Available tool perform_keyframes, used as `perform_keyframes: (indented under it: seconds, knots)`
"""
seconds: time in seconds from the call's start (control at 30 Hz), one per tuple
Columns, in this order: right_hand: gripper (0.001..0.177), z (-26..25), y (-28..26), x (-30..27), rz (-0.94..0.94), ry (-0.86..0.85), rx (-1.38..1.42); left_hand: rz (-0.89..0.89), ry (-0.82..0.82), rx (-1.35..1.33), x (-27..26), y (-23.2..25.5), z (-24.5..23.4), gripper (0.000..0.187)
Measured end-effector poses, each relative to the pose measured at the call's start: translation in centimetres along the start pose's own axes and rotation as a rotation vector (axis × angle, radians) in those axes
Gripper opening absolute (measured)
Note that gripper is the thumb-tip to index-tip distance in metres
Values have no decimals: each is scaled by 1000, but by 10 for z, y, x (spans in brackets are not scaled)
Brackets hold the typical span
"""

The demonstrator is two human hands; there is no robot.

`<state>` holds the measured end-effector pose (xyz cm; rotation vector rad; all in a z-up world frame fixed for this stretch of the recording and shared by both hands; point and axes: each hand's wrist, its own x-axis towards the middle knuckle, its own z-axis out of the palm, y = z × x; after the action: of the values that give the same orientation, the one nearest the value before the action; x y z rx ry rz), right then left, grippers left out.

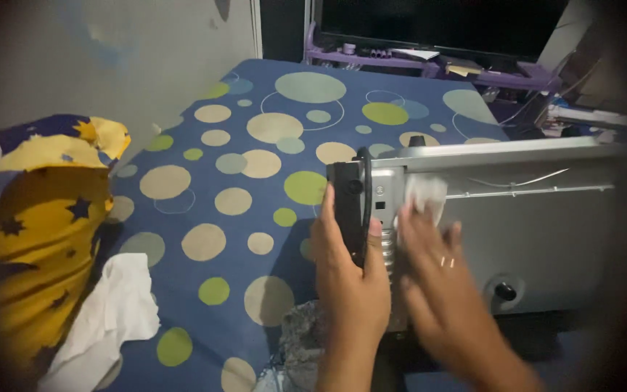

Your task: Cleaning the exterior and glass door of a small electric oven with a cloth.

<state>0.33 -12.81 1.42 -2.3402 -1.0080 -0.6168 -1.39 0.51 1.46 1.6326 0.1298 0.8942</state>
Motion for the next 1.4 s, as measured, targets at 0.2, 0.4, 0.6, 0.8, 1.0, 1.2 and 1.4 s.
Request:
perform_keyframes:
  seconds: [0.2, 0.4, 0.6, 0.8, 1.0, 1.2, 1.4]
  knots:
    - [86, 18, -2, -20, 85, 50, 104, 108, 50, 64, -1, -13, 0, 65]
    - [97, 44, 31, -64, 19, -36, -82, -3, -2, 37, 1, -3, 1, 67]
    - [87, 2, -9, 2, 33, 24, -58, 91, 38, 9, 0, -7, 3, 64]
    - [99, 60, 41, -92, -62, -3, -124, 17, 11, 64, 0, 4, -1, 64]
    - [109, 28, 31, -58, -32, -108, -332, 71, 22, 16, 2, -4, 6, 64]
    - [115, 48, 45, -91, -11, -167, -315, 35, 24, 2, 4, -5, 4, 64]
    - [112, 43, 54, -112, 229, -268, -239, 31, 17, -4, 2, -1, 4, 65]
